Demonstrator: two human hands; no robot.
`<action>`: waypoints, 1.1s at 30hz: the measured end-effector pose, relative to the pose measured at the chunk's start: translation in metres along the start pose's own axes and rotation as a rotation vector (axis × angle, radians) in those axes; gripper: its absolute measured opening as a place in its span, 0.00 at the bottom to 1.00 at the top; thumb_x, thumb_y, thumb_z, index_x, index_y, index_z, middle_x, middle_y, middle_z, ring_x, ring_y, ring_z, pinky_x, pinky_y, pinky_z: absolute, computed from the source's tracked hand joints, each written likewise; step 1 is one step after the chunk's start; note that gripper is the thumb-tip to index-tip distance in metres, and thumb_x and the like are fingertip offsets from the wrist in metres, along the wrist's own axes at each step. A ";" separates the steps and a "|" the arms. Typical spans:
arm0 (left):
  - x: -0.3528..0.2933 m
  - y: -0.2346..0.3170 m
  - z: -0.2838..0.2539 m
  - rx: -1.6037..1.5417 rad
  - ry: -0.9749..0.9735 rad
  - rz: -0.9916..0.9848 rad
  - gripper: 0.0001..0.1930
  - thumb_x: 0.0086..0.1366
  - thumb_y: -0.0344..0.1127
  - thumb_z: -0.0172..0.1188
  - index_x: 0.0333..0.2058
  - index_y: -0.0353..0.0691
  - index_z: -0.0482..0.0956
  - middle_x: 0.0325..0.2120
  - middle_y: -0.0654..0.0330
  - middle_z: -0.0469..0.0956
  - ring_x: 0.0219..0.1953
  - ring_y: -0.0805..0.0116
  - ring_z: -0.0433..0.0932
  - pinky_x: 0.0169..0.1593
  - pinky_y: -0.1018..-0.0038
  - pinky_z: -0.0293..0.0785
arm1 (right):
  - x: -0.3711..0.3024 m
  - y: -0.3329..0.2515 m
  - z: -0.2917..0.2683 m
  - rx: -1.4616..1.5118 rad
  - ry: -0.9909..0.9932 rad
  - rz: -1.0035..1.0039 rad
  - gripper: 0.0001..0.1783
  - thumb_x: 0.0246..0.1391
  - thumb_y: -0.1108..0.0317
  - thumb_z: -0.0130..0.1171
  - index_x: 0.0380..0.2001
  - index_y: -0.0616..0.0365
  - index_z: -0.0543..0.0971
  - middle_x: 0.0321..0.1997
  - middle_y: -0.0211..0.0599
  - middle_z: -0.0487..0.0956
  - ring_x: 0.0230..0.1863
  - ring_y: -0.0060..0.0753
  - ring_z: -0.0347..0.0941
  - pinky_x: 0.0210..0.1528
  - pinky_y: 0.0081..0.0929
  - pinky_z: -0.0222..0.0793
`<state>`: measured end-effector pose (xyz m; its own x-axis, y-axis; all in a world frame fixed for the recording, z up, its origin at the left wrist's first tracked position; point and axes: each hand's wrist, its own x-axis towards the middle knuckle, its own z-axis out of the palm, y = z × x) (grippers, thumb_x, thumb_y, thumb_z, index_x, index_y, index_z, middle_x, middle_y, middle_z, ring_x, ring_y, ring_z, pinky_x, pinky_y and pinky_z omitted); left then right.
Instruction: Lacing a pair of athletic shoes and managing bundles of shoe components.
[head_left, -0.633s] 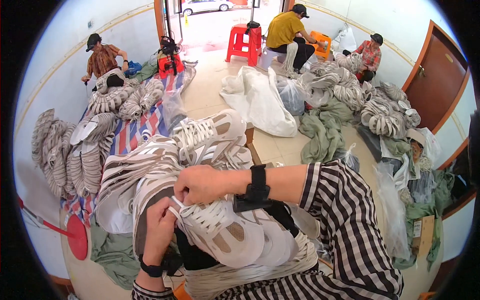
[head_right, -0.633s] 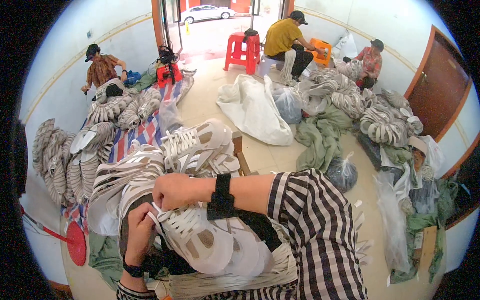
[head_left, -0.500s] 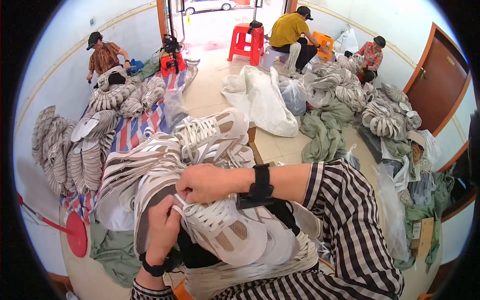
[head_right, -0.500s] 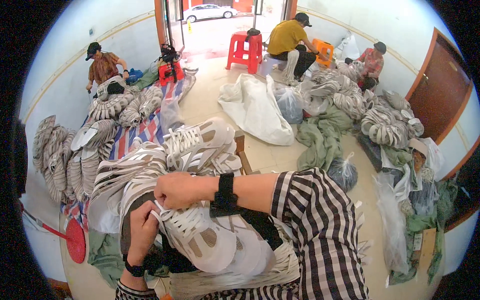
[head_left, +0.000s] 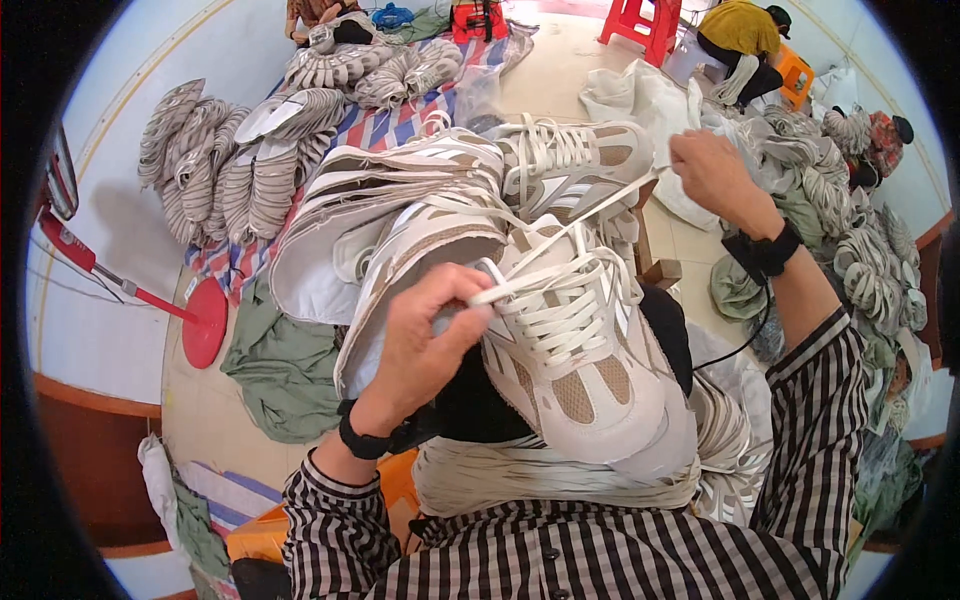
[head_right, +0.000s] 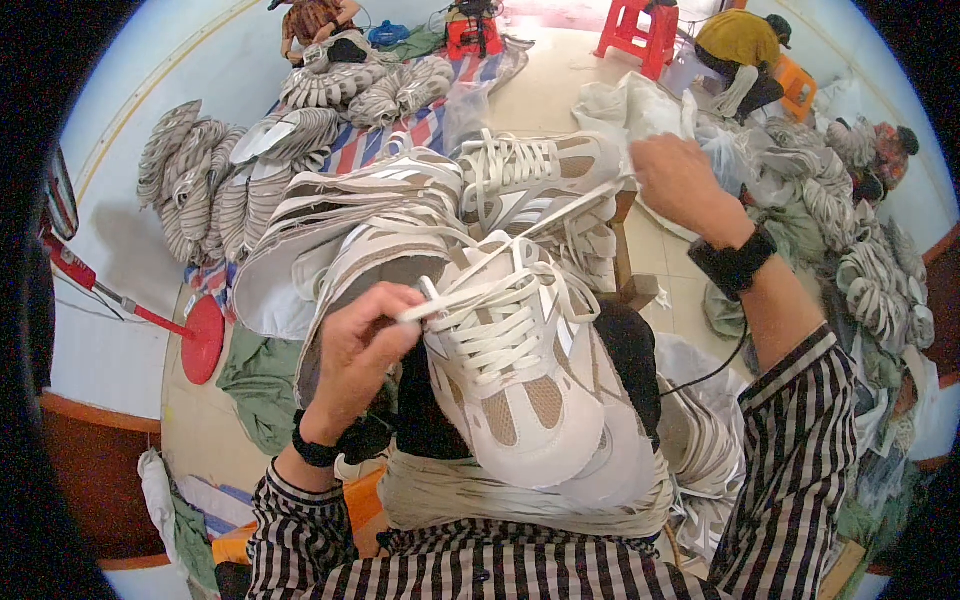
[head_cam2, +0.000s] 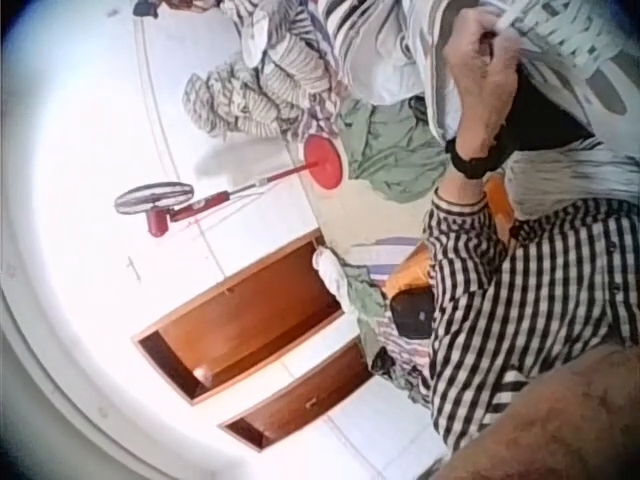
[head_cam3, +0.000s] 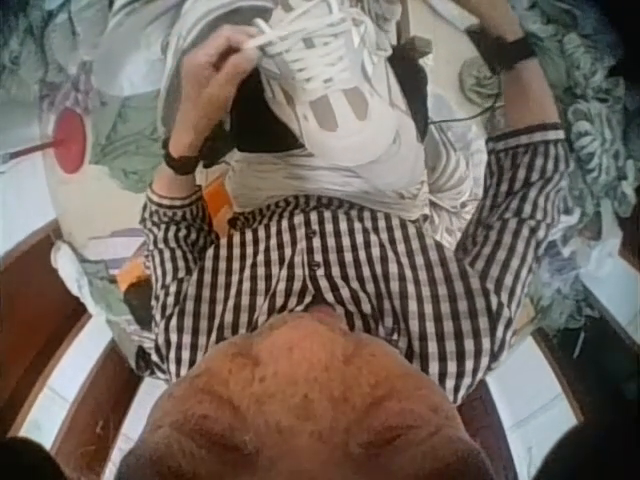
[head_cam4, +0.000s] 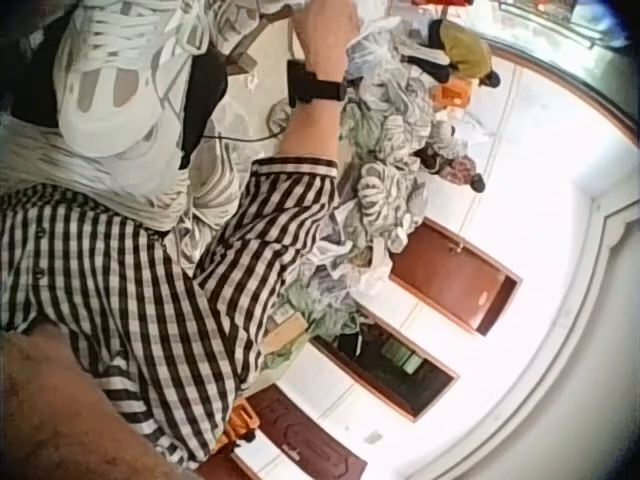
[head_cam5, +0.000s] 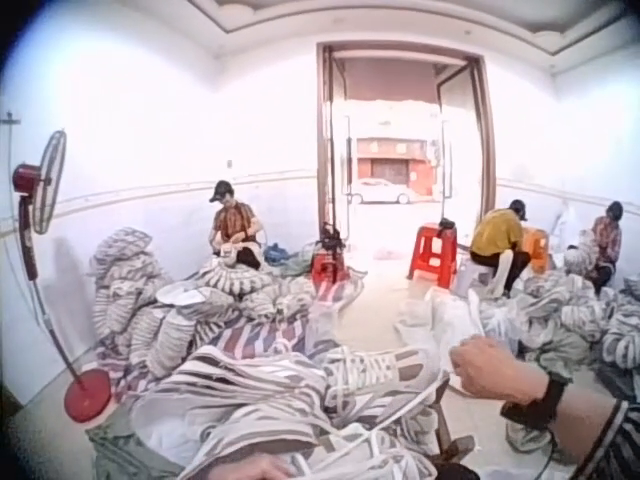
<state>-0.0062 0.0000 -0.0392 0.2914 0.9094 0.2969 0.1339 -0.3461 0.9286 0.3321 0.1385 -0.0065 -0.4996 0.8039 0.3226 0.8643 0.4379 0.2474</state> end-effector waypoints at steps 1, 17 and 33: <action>0.002 -0.010 0.000 0.045 -0.029 0.075 0.03 0.55 0.24 0.55 0.29 0.33 0.74 0.33 0.59 0.75 0.33 0.75 0.71 0.39 0.81 0.68 | -0.005 0.011 0.010 0.042 -0.133 0.124 0.05 0.45 0.73 0.50 0.27 0.61 0.73 0.30 0.45 0.76 0.36 0.50 0.72 0.38 0.45 0.66; 0.009 -0.005 -0.004 -0.028 -0.021 -0.058 0.07 0.56 0.23 0.58 0.34 0.33 0.74 0.34 0.60 0.75 0.33 0.76 0.71 0.38 0.81 0.69 | 0.011 -0.094 -0.027 1.198 -0.250 -0.104 0.10 0.52 0.71 0.55 0.39 0.58 0.76 0.34 0.26 0.76 0.35 0.19 0.68 0.37 0.20 0.63; 0.014 0.004 -0.002 0.021 -0.062 -0.041 0.04 0.57 0.26 0.57 0.32 0.32 0.75 0.36 0.61 0.73 0.38 0.75 0.71 0.44 0.80 0.67 | 0.023 -0.090 -0.010 1.189 -0.367 -0.357 0.06 0.54 0.70 0.52 0.30 0.61 0.69 0.30 0.28 0.70 0.33 0.22 0.64 0.37 0.24 0.63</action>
<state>-0.0039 0.0117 -0.0312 0.3436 0.9068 0.2440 0.1663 -0.3145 0.9346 0.2422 0.1137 -0.0120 -0.8308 0.5488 0.0926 0.3024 0.5849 -0.7526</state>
